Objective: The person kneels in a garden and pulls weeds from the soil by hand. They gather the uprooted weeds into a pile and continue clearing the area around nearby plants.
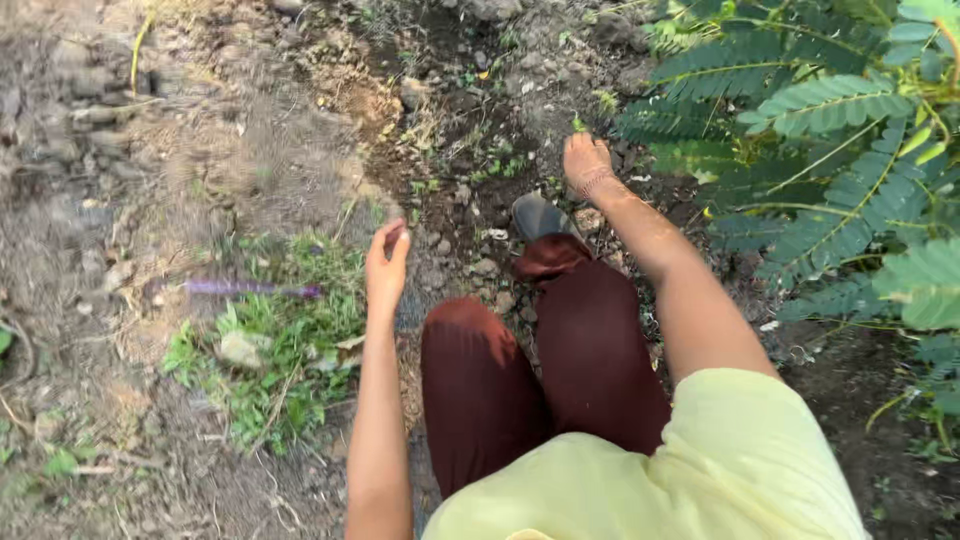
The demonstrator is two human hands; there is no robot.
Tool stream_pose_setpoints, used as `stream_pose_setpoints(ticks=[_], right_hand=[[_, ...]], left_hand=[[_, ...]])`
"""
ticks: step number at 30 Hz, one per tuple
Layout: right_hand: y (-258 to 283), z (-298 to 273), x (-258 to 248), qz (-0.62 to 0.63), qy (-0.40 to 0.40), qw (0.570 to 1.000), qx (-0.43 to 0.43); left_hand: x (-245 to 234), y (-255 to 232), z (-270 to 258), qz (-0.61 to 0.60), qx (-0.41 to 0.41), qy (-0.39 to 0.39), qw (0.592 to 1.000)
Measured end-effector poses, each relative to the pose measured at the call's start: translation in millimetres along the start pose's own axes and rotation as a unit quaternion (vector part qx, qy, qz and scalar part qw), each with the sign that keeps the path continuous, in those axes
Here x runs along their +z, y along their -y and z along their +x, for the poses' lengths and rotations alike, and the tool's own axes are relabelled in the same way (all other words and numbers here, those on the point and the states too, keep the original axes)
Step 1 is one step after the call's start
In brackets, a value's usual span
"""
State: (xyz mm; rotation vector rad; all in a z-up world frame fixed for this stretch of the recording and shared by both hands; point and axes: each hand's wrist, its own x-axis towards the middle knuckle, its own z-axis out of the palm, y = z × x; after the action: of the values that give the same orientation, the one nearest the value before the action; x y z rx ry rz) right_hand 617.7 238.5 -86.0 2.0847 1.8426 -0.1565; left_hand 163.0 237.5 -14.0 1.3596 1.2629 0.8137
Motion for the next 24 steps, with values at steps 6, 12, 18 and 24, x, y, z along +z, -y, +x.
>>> stream_pose_setpoints(ticks=[6, 12, 18, 24], right_hand=[[-32, 56, 5, -0.171, -0.090, 0.981, 0.001], [-60, 87, 16, -0.201, -0.064, 0.976, 0.049], [-77, 102, 29, -0.074, 0.005, 0.993, 0.088], [-53, 66, 45, 0.173, -0.278, 0.943, 0.055]], left_hand=[[35, -49, 41, -0.060, 0.008, 0.036, 0.998], [81, -99, 81, -0.094, 0.018, 0.051, 0.994], [126, -119, 104, -0.134, -0.010, 0.058, 0.989], [160, -123, 131, -0.179, -0.051, 0.035, 0.982]])
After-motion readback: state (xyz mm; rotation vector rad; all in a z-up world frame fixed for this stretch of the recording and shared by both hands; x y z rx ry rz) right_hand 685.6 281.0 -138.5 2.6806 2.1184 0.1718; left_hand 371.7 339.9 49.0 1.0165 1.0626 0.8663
